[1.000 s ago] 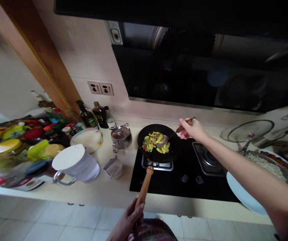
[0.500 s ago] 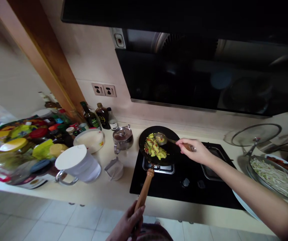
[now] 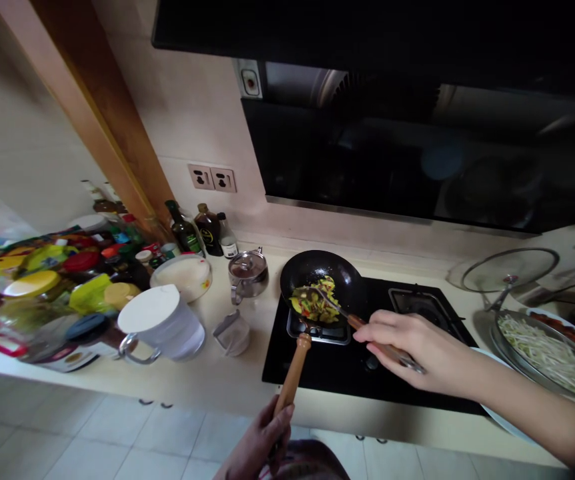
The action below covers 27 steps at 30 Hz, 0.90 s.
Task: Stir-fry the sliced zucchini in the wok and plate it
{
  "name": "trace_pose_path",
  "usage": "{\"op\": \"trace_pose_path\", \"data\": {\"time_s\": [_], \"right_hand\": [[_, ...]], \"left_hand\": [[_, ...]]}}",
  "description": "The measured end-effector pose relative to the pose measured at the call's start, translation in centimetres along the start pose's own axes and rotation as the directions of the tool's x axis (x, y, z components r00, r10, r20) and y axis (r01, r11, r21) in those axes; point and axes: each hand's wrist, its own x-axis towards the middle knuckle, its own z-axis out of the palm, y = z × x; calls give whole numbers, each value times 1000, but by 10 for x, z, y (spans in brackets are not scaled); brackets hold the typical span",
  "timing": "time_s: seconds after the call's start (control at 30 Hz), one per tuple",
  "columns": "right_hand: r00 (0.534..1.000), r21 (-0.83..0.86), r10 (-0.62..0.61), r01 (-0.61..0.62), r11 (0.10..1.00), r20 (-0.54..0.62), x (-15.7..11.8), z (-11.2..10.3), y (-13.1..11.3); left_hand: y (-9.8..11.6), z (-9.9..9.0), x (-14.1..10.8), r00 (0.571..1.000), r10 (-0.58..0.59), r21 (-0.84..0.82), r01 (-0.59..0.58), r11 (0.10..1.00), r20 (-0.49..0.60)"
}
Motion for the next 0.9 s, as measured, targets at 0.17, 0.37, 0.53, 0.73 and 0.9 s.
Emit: {"op": "trace_pose_path", "data": {"time_s": [0.17,0.37,0.53,0.73,0.9], "right_hand": [[996,-117,94,-94,989,-10,31,35,-15],[867,27,438,-445,895,-239,48,8,56],[557,365,784,-694,621,-274,60,-16,86],[598,527,761,-574,627,-253,73,18,63],[691,267,636,-577,772,-344,57,-16,92]], "left_hand": [[2,-3,-4,999,19,36,-21,999,48],[5,-7,-12,996,-6,52,2,999,84],[-7,-13,-9,998,-8,44,5,999,69],[-11,-20,-6,997,-20,68,15,998,69],[-7,-20,-8,992,-36,70,27,997,122]]}}
